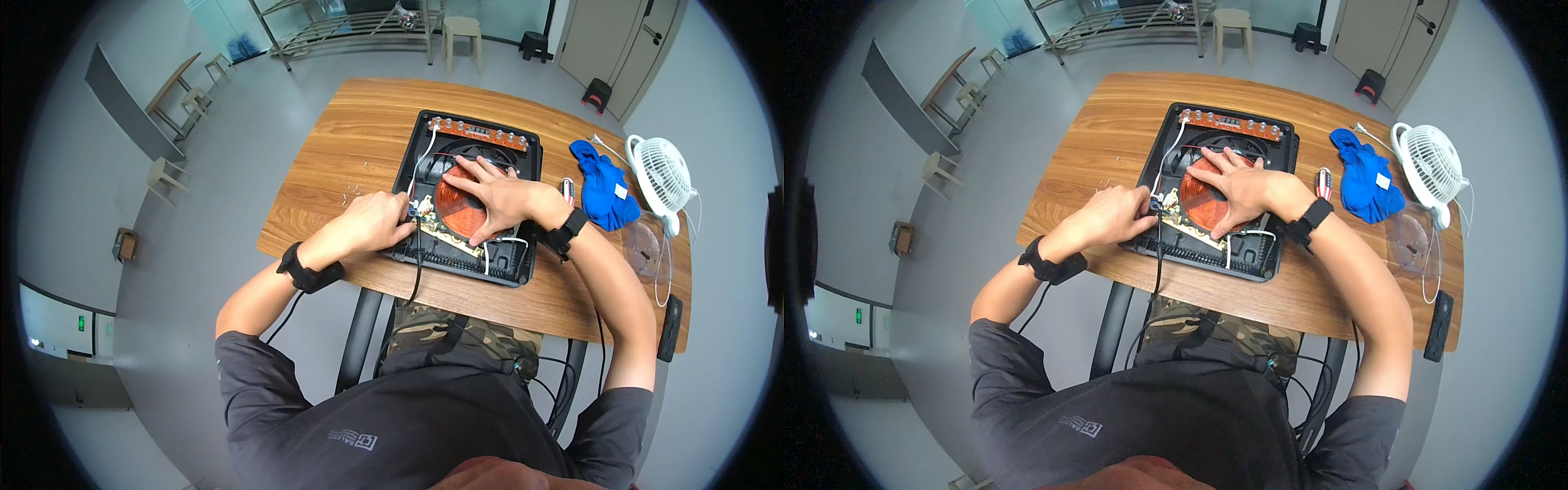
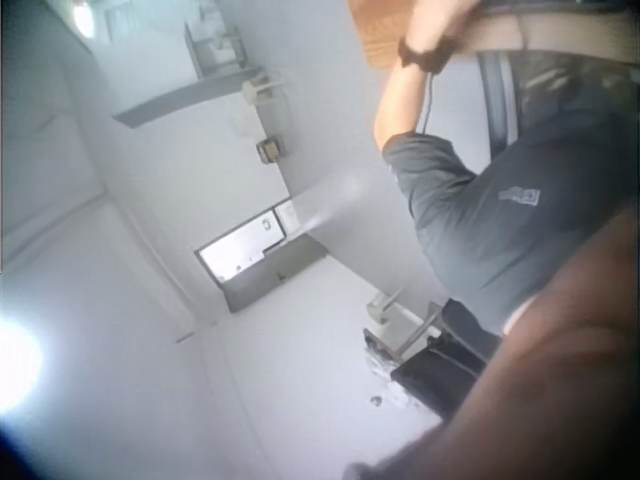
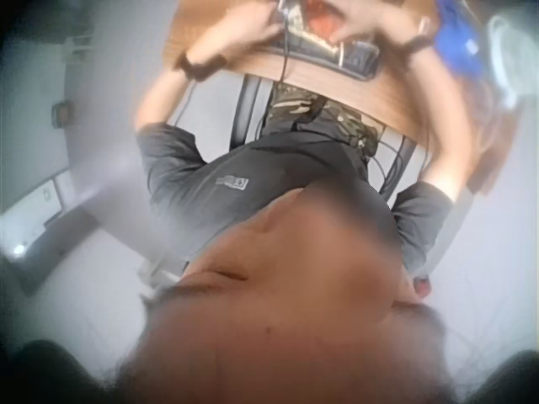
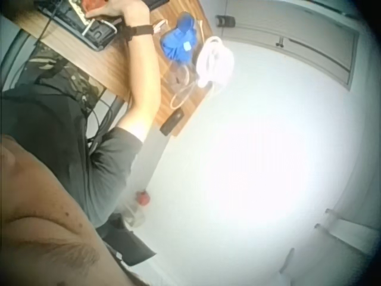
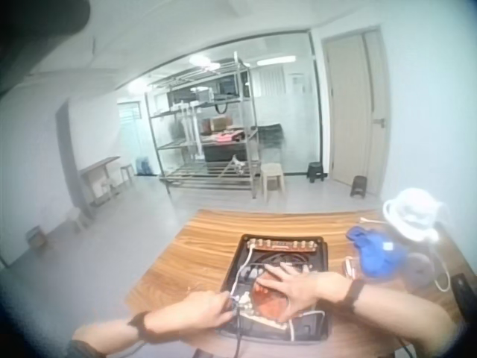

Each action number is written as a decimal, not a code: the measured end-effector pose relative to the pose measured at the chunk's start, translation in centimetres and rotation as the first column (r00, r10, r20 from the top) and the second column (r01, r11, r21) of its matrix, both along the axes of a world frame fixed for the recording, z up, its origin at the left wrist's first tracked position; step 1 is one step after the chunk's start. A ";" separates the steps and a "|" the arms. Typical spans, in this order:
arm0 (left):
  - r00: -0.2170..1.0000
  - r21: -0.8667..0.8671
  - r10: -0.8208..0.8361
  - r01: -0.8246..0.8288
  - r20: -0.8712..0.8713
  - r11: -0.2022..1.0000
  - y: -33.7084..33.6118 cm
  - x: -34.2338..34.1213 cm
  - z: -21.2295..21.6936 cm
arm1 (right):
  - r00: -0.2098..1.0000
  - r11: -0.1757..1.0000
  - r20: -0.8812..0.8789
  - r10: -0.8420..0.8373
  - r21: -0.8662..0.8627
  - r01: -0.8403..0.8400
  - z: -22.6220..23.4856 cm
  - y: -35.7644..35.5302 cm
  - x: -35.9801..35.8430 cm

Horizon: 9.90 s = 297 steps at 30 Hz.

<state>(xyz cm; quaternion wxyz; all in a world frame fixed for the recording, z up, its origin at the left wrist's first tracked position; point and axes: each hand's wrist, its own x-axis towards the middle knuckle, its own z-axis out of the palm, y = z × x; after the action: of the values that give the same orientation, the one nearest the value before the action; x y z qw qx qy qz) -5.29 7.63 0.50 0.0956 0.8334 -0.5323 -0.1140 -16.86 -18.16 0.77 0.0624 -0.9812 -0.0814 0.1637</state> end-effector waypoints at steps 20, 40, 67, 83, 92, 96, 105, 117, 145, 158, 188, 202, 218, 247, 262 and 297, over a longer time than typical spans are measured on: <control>1.000 0.066 0.001 -0.002 0.026 0.998 -2.2 -0.4 -3.7 | 0.995 0.999 0.097 -0.031 0.044 0.027 -1.4 0.7 0.5; 0.954 -0.106 0.106 -0.141 -0.280 0.984 -1.5 -0.8 -1.6 | 0.919 0.915 0.146 -0.367 0.234 0.329 -2.4 -4.5 3.2; 0.330 -0.331 -0.158 -0.576 -0.931 0.748 0.7 0.2 -3.8 | 0.868 0.766 0.195 -0.456 0.583 0.272 1.1 -4.3 4.1; 0.159 -0.444 -0.426 -0.502 -0.891 0.742 0.1 -1.0 -3.3 | 0.863 0.747 0.075 -0.499 0.543 0.385 6.6 -3.8 1.7; 0.064 -0.496 -0.534 -0.479 -0.843 0.724 -0.1 -3.0 -0.6 | 0.838 0.647 -0.007 -0.546 0.633 0.426 8.9 -4.2 0.0; 0.080 -0.519 -0.545 -0.446 -0.834 0.729 -0.4 -3.4 0.7 | 0.838 0.621 0.012 -0.546 0.677 0.395 10.1 -4.2 -0.9; 0.145 -0.562 -0.567 -0.463 -0.811 0.685 0.0 -2.1 1.6 | 0.844 0.659 0.068 -0.531 0.660 0.361 11.5 -3.7 0.4; 0.343 -0.569 -0.473 -0.649 -0.811 0.505 9.2 4.8 1.0 | 0.933 0.692 0.075 -0.351 0.692 0.205 9.1 3.9 15.2; 0.153 -0.273 -0.305 -0.874 -0.940 0.403 19.9 10.7 -10.8 | 0.941 0.774 -0.207 -0.267 0.536 0.337 -5.6 15.4 27.7; 0.211 -0.267 -0.171 -0.852 -0.962 0.451 19.4 10.1 -9.7 | 0.936 0.792 -0.255 -0.242 0.505 0.342 -7.4 15.2 28.3; 0.745 -0.489 0.592 -0.657 -0.307 0.574 19.6 8.2 -11.6 | 0.979 0.789 -0.129 -0.157 0.580 0.203 -5.2 14.4 22.5; 0.877 -0.536 0.472 -0.355 0.093 0.766 16.1 5.5 -5.9 | 0.975 0.860 0.159 -0.157 0.507 0.056 1.6 5.6 13.9; 0.995 -0.356 -0.020 0.053 0.096 0.933 -2.4 3.2 -2.5 | 0.860 0.965 0.437 -0.263 0.128 0.230 -4.4 -10.0 -0.9; 0.989 0.312 -0.096 0.126 -0.109 0.942 -9.4 5.5 -2.0 | 0.904 0.933 0.276 -0.327 0.246 0.263 -7.9 -8.9 -2.3; 0.984 0.302 -0.129 0.161 -0.122 0.940 -9.4 6.4 -2.7 | 0.664 0.803 0.499 -0.557 0.120 0.584 -3.0 -12.9 -7.5; 0.979 0.376 -0.128 0.179 -0.156 0.909 -9.8 6.5 -1.9 | 0.499 0.802 0.641 -0.583 0.553 0.227 8.9 -10.0 -2.6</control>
<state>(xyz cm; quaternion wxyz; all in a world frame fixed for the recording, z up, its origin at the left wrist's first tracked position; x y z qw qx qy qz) 1.17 -2.20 -1.43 -0.0464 0.7822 -0.5559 -0.2775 -19.47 -28.13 9.71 0.2556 -0.9044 0.1070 -0.3244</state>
